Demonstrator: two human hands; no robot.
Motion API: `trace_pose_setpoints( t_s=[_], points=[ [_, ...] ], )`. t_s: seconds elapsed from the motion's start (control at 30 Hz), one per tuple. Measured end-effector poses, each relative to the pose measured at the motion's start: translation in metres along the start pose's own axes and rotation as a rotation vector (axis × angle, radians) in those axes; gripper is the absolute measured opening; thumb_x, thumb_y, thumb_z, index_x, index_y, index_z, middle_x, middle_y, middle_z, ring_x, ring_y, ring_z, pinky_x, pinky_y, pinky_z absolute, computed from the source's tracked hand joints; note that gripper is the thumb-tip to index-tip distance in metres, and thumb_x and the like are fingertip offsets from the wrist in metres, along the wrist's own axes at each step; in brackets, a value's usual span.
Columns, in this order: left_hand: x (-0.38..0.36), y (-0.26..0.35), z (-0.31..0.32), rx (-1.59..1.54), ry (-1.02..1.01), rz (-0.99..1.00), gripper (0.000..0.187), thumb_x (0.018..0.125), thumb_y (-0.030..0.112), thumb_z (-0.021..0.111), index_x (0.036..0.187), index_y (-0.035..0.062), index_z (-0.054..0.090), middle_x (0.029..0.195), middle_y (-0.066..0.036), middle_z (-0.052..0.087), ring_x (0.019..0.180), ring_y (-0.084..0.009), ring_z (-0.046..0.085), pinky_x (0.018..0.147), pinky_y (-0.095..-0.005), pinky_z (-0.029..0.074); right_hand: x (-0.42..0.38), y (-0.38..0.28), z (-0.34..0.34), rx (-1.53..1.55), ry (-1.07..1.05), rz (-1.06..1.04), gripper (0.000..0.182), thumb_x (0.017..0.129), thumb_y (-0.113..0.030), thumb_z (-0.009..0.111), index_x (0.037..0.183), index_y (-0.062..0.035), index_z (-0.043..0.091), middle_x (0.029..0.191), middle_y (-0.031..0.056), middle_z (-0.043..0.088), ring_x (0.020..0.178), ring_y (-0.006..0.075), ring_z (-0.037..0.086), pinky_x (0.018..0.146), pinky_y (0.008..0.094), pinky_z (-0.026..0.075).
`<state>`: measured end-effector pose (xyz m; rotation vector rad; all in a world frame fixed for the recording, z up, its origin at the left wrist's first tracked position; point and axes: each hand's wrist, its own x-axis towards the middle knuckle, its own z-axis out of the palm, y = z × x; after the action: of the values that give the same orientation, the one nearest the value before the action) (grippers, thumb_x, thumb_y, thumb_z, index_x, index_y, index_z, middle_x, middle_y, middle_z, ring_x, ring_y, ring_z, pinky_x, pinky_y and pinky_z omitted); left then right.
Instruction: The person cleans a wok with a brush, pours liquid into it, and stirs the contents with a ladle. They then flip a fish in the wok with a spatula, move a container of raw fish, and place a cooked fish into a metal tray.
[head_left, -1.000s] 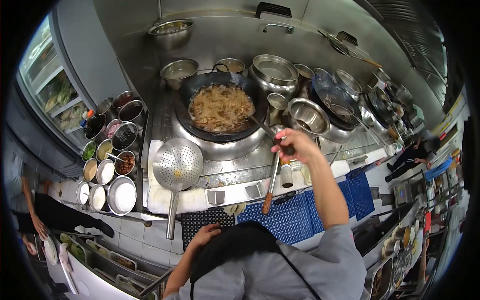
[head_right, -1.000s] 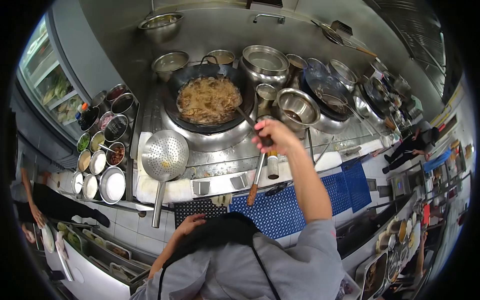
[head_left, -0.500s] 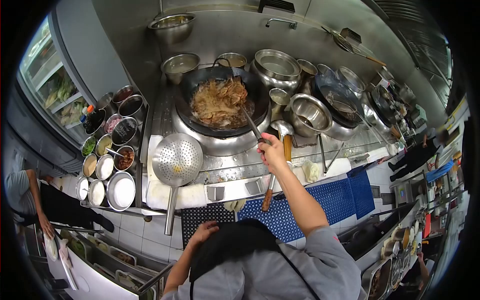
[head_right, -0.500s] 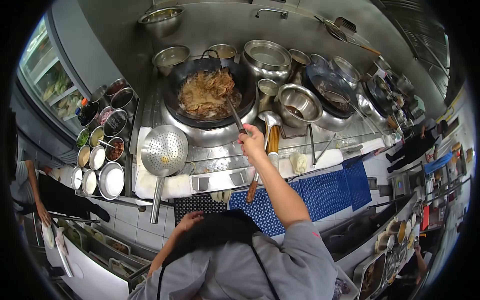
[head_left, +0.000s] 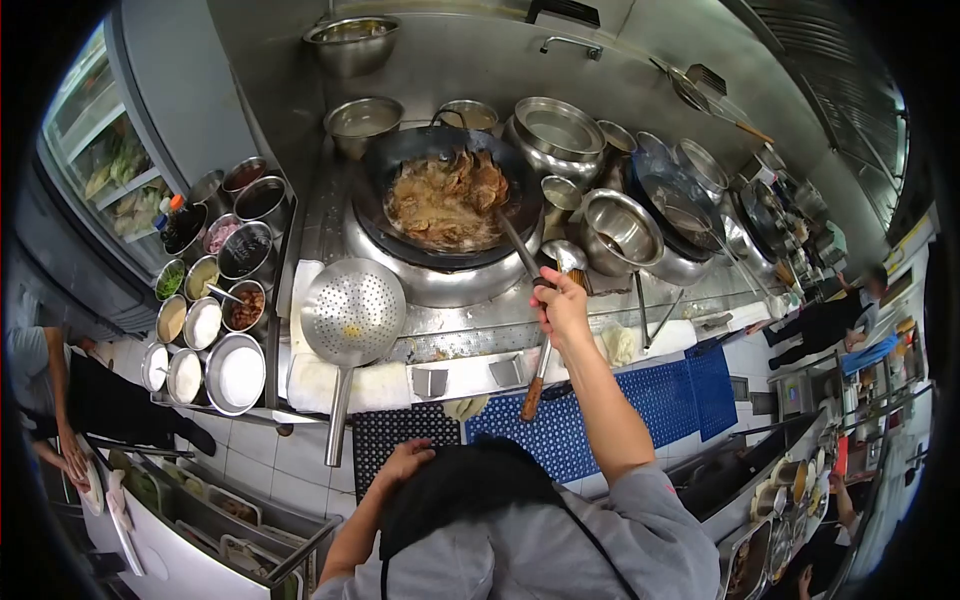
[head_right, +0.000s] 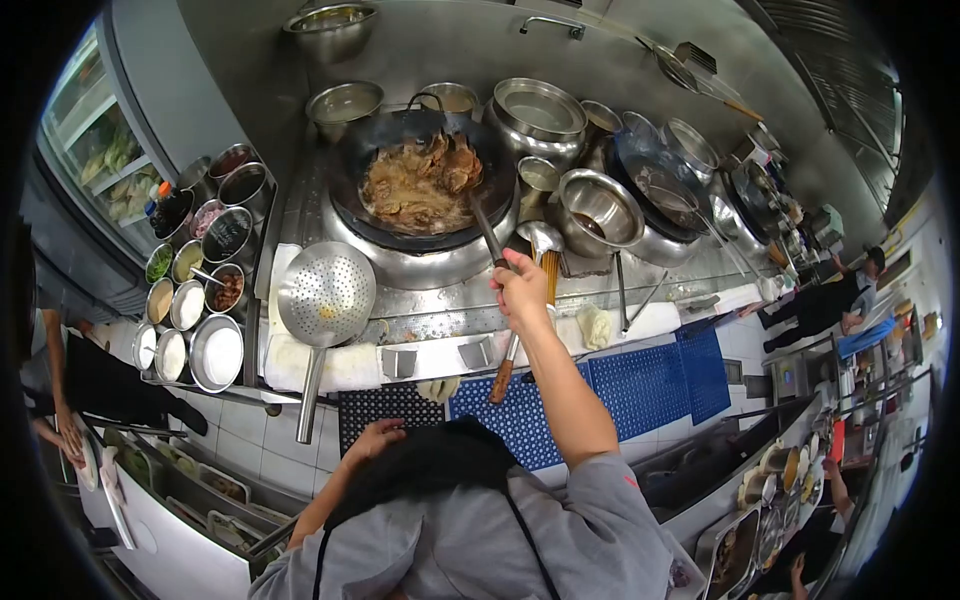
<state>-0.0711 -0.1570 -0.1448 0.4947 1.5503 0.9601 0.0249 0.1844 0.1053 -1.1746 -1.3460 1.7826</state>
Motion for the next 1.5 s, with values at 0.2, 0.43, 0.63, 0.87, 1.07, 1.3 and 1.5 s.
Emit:
trace_pose_setpoints(
  t_s=[0.2,0.43,0.63,0.87,1.07,1.3,1.5],
  points=[
    [0.008,-0.007,-0.001,-0.030,-0.030,0.000,0.057,0.087,0.024,0.068,0.133,-0.0051,0.051,0.121,-0.020,0.063,0.110,-0.0240,0.061,0.095,-0.0313,0.047,0.020,-0.003,-0.009,-0.268,0.030,-0.125,0.047,0.081,-0.004,0.063,0.127,-0.0006,0.057,0.077,0.0103,0.066,0.055,0.0133,0.056,0.048,0.0272,0.041],
    [0.018,-0.022,-0.007,0.045,-0.011,0.024,0.053,0.087,0.020,0.068,0.132,-0.0033,0.053,0.114,-0.016,0.066,0.101,-0.0185,0.062,0.089,-0.0284,0.049,0.006,-0.073,-0.013,-1.201,0.122,-0.643,0.045,0.078,-0.006,0.056,0.122,-0.0002,0.061,0.092,0.0286,0.067,0.089,0.0403,0.067,0.084,0.0463,0.052],
    [0.023,-0.045,-0.013,0.069,0.010,0.085,0.054,0.086,0.021,0.068,0.132,-0.0038,0.054,0.121,-0.018,0.064,0.111,-0.0230,0.060,0.096,-0.0312,0.047,0.005,-0.068,-0.015,-1.341,0.143,-0.743,0.048,0.077,-0.002,0.055,0.125,0.0004,0.058,0.094,0.0316,0.065,0.091,0.0401,0.066,0.081,0.0497,0.051],
    [0.015,-0.008,0.002,0.136,-0.061,0.111,0.056,0.087,0.023,0.067,0.133,-0.0046,0.052,0.123,-0.021,0.062,0.114,-0.0264,0.060,0.098,-0.0330,0.047,0.020,-0.052,0.042,-1.048,0.012,-0.570,0.048,0.079,-0.005,0.054,0.127,-0.0066,0.059,0.096,0.0280,0.066,0.094,0.0447,0.063,0.089,0.0496,0.048],
    [0.004,0.019,0.000,-0.101,-0.038,0.079,0.054,0.088,0.021,0.067,0.132,-0.0047,0.052,0.117,-0.016,0.065,0.107,-0.0208,0.061,0.095,-0.0303,0.047,-0.014,-0.048,0.051,-1.277,-0.038,-0.615,0.049,0.075,-0.002,0.056,0.124,0.0013,0.058,0.093,0.0331,0.064,0.091,0.0464,0.063,0.087,0.0499,0.049],
    [-0.012,-0.024,-0.011,-0.123,0.058,0.023,0.049,0.091,0.020,0.065,0.133,-0.0030,0.052,0.109,-0.009,0.067,0.100,-0.0149,0.061,0.087,-0.0274,0.048,-0.003,-0.061,0.032,-1.335,-0.105,-0.694,0.051,0.073,-0.003,0.056,0.123,0.0020,0.059,0.101,0.0295,0.066,0.097,0.0405,0.065,0.091,0.0487,0.048],
    [-0.012,-0.003,-0.012,-0.044,0.039,0.017,0.055,0.088,0.023,0.067,0.134,-0.0029,0.052,0.114,-0.014,0.066,0.103,-0.0182,0.061,0.090,-0.0286,0.048,0.007,-0.095,0.006,-0.839,-0.204,-0.154,0.050,0.080,-0.006,0.057,0.130,-0.0003,0.055,0.085,0.0168,0.067,0.068,0.0219,0.060,0.059,0.0341,0.044]
  ],
)
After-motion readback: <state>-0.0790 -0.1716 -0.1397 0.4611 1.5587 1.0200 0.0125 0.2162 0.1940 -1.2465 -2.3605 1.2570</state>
